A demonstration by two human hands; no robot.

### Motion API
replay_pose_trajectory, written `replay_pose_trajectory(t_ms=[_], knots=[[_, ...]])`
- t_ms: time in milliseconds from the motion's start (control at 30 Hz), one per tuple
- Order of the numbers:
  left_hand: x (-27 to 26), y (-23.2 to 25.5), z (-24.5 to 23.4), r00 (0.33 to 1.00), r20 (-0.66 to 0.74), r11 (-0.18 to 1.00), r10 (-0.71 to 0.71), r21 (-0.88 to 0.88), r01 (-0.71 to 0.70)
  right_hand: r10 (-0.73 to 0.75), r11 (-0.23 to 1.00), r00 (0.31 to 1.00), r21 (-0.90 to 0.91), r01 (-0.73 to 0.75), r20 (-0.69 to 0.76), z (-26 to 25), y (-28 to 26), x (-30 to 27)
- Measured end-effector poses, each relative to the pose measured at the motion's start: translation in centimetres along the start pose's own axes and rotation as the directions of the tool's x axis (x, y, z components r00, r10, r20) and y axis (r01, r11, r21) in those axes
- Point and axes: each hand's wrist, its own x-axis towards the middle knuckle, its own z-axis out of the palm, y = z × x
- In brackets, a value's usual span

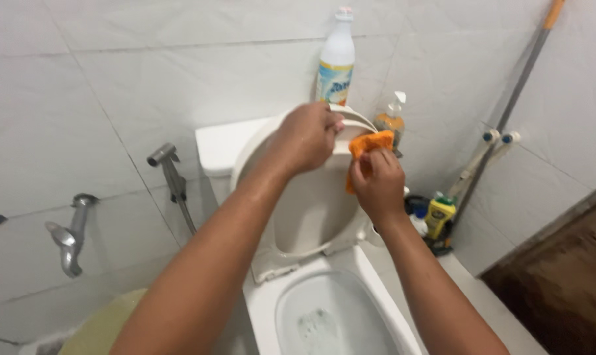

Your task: The person cleans the toilet seat and rim using an orange sponge and a cleaning agent. They pour water from a bucket into the toilet bowl and continue scrubbing the seat and rim thoroughly.

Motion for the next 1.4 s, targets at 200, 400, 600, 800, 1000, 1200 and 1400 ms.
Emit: replay_pose_trajectory(t_ms=[200, 400, 600, 800, 1000, 1200, 1400], knots=[[0.1, -0.6, 0.4, 1.000, -0.015, 0.999, 0.020, -0.044, -0.021, -0.251, 0.958, 0.968, 0.140, 0.249, -0.001, 0.7, -3.9, 1.1], [0.0, -1.4, 0.6, 0.989, -0.015, 0.989, 0.145, 0.018, -0.144, 0.057, 0.998, 0.989, -0.024, -0.061, -0.136, -0.3, -3.2, 0.1], [-0.6, -1.0, -0.1, 0.984, -0.038, 0.985, 0.173, -0.021, -0.174, 0.396, 0.902, 0.906, 0.250, -0.353, -0.149, 0.8, -6.1, -1.7], [-2.5, -1.9, -1.2, 0.932, -0.163, 0.946, 0.323, 0.034, -0.322, 0.554, 0.762, 0.811, 0.508, -0.402, -0.190, 2.6, -9.8, -1.6], [-1.4, -1.9, -0.9, 0.972, -0.056, 0.973, 0.229, 0.056, -0.226, 0.365, 0.915, 0.886, 0.285, -0.284, -0.287, 4.2, -10.1, -2.2], [-1.2, -2.1, -0.3, 0.977, -0.091, 0.981, 0.195, -0.004, -0.196, 0.431, 0.876, 0.841, 0.377, -0.302, -0.327, 5.4, -10.5, -2.5], [-1.2, -1.9, -0.6, 0.957, -0.075, 0.959, 0.281, 0.060, -0.277, 0.707, 0.617, 0.679, 0.641, -0.456, -0.197, 4.8, -9.3, -1.1]])
